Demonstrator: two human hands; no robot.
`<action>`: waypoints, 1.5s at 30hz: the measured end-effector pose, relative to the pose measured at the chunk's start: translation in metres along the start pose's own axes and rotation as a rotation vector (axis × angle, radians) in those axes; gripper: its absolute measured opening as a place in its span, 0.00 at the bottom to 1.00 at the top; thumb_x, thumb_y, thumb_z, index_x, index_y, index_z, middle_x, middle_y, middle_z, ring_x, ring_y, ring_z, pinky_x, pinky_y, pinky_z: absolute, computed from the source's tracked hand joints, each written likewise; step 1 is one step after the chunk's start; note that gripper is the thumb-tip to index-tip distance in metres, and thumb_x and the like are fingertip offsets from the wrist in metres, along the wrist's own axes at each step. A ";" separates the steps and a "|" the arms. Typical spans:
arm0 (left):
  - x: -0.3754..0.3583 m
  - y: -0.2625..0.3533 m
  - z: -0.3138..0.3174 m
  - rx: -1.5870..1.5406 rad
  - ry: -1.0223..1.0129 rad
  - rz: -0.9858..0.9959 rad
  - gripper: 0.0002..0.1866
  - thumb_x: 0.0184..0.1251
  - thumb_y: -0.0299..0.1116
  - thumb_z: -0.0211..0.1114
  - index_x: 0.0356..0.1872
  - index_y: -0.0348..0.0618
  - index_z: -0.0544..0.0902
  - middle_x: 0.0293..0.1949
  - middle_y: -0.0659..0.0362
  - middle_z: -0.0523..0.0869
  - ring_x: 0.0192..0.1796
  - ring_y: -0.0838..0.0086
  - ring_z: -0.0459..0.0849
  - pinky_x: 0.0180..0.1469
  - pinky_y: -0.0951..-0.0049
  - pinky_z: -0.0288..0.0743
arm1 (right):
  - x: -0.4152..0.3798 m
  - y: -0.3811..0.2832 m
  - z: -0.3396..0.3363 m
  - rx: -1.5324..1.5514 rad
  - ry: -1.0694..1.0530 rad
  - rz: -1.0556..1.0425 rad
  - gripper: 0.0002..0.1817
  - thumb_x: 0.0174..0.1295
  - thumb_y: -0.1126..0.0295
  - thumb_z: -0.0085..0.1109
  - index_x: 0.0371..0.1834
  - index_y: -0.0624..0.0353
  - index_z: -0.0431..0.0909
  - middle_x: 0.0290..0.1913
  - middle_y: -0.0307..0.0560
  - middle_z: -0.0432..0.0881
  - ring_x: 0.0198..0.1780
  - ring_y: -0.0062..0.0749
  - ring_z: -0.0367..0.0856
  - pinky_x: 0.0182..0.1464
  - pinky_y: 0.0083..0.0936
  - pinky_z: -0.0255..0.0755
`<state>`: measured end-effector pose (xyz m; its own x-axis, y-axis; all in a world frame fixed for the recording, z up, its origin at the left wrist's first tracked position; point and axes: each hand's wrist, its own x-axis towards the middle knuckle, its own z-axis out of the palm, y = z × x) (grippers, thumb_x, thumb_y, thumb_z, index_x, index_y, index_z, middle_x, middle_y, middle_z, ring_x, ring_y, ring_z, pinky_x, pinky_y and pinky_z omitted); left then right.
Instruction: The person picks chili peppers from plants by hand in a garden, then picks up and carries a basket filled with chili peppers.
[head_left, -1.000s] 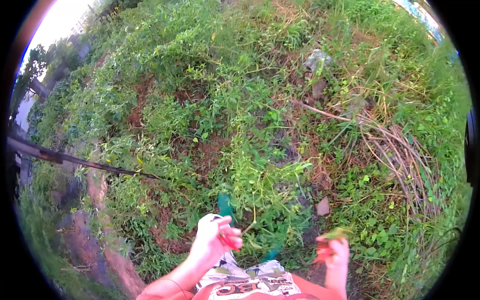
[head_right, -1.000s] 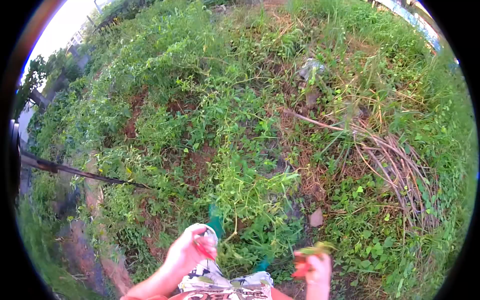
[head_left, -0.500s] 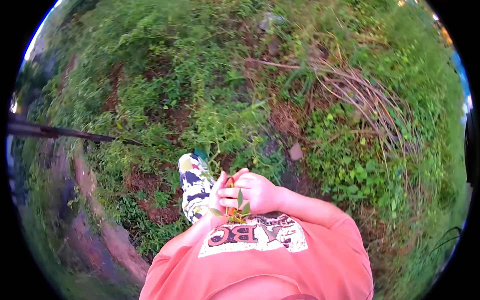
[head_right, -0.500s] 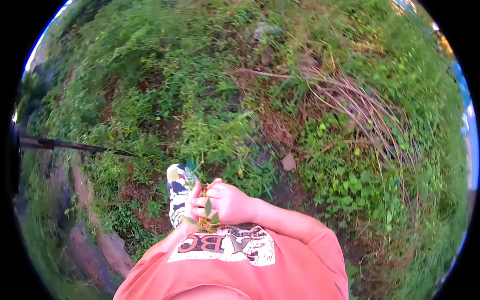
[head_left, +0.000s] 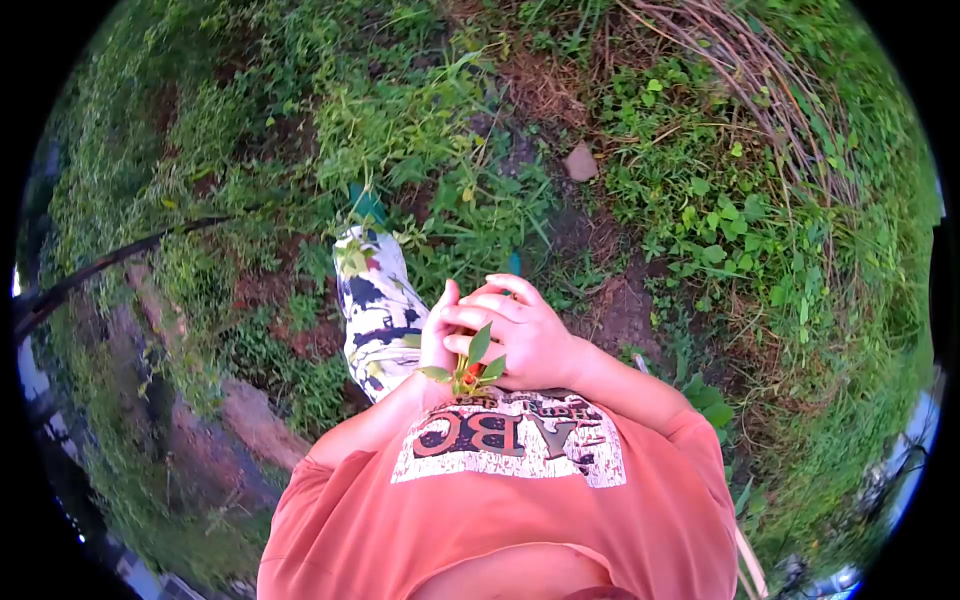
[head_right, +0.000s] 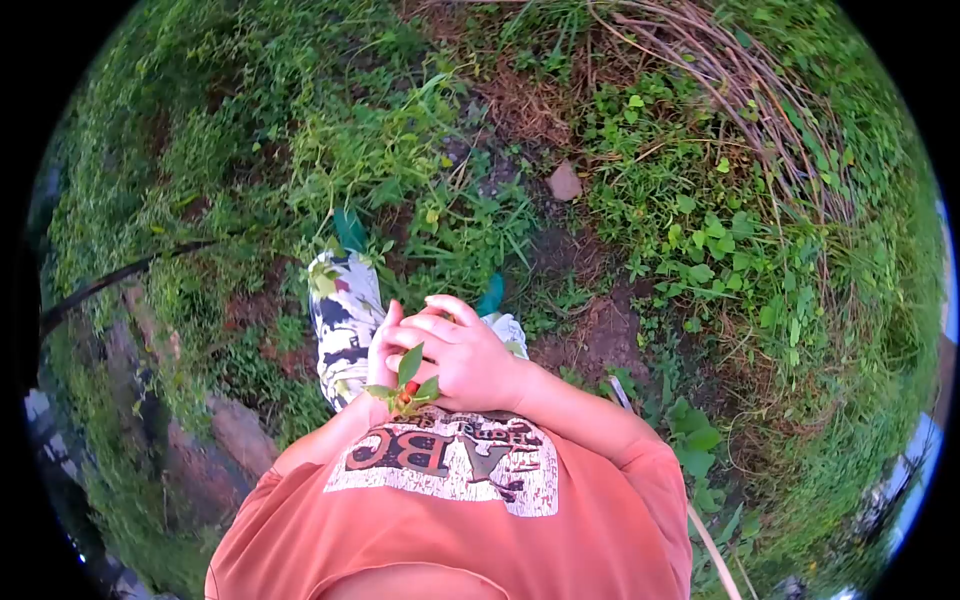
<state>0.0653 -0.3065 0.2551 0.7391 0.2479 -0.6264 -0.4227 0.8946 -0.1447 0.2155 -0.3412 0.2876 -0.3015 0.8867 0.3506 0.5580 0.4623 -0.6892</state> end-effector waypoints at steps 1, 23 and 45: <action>-0.003 -0.001 -0.003 -0.012 -0.098 0.011 0.29 0.68 0.56 0.44 0.54 0.41 0.74 0.45 0.57 0.80 0.46 0.69 0.80 0.46 0.72 0.77 | -0.001 -0.001 0.000 0.014 -0.029 0.017 0.20 0.45 0.58 0.62 0.43 0.48 0.77 0.50 0.39 0.75 0.50 0.31 0.75 0.59 0.44 0.60; -0.106 -0.008 -0.082 -0.099 -0.138 0.173 0.24 0.64 0.49 0.52 0.57 0.48 0.70 0.52 0.52 0.76 0.52 0.62 0.77 0.53 0.58 0.73 | 0.058 -0.067 0.030 0.160 -0.792 -0.029 0.37 0.46 0.60 0.66 0.61 0.58 0.63 0.64 0.56 0.61 0.65 0.48 0.61 0.64 0.42 0.56; -0.011 -0.015 0.027 0.417 -0.426 -0.043 0.19 0.63 0.40 0.57 0.52 0.45 0.71 0.44 0.46 0.75 0.47 0.55 0.77 0.50 0.51 0.72 | -0.118 -0.033 -0.102 0.526 0.286 0.831 0.21 0.56 0.80 0.53 0.55 0.64 0.71 0.48 0.50 0.78 0.48 0.31 0.78 0.50 0.25 0.70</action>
<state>0.0780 -0.3129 0.2844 0.9327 0.2579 -0.2522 -0.2094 0.9564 0.2037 0.3118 -0.4593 0.3337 0.2602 0.9260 -0.2736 0.0760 -0.3021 -0.9502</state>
